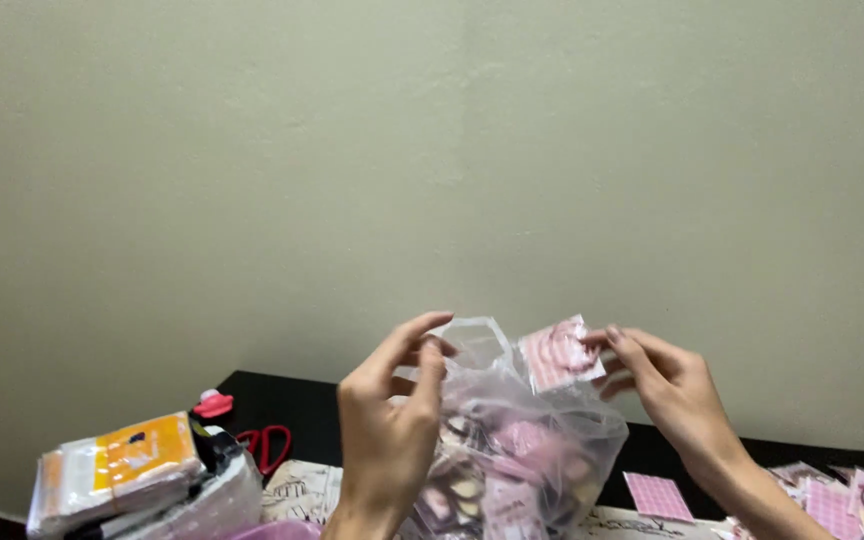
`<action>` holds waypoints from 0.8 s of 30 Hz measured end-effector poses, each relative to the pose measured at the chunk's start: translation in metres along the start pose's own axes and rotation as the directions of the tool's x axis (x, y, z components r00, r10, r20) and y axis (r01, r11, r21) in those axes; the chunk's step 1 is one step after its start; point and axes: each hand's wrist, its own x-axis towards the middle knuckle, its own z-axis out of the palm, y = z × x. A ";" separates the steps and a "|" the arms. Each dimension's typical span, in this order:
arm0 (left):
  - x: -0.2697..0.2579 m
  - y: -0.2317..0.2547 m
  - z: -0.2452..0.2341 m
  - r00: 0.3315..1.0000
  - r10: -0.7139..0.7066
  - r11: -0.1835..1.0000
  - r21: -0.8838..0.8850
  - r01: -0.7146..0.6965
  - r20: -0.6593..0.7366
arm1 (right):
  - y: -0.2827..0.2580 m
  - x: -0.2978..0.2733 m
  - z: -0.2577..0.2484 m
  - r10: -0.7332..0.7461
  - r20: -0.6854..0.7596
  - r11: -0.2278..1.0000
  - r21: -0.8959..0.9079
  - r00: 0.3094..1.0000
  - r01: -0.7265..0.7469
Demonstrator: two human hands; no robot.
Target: Sorting and placing various stickers into a plastic bag on a desk.
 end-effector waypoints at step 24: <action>0.039 -0.095 -0.040 0.810 -0.045 0.450 0.735 -0.506 0.585 | 0.044 0.058 0.052 -0.227 0.541 0.712 -0.475 0.810 0.517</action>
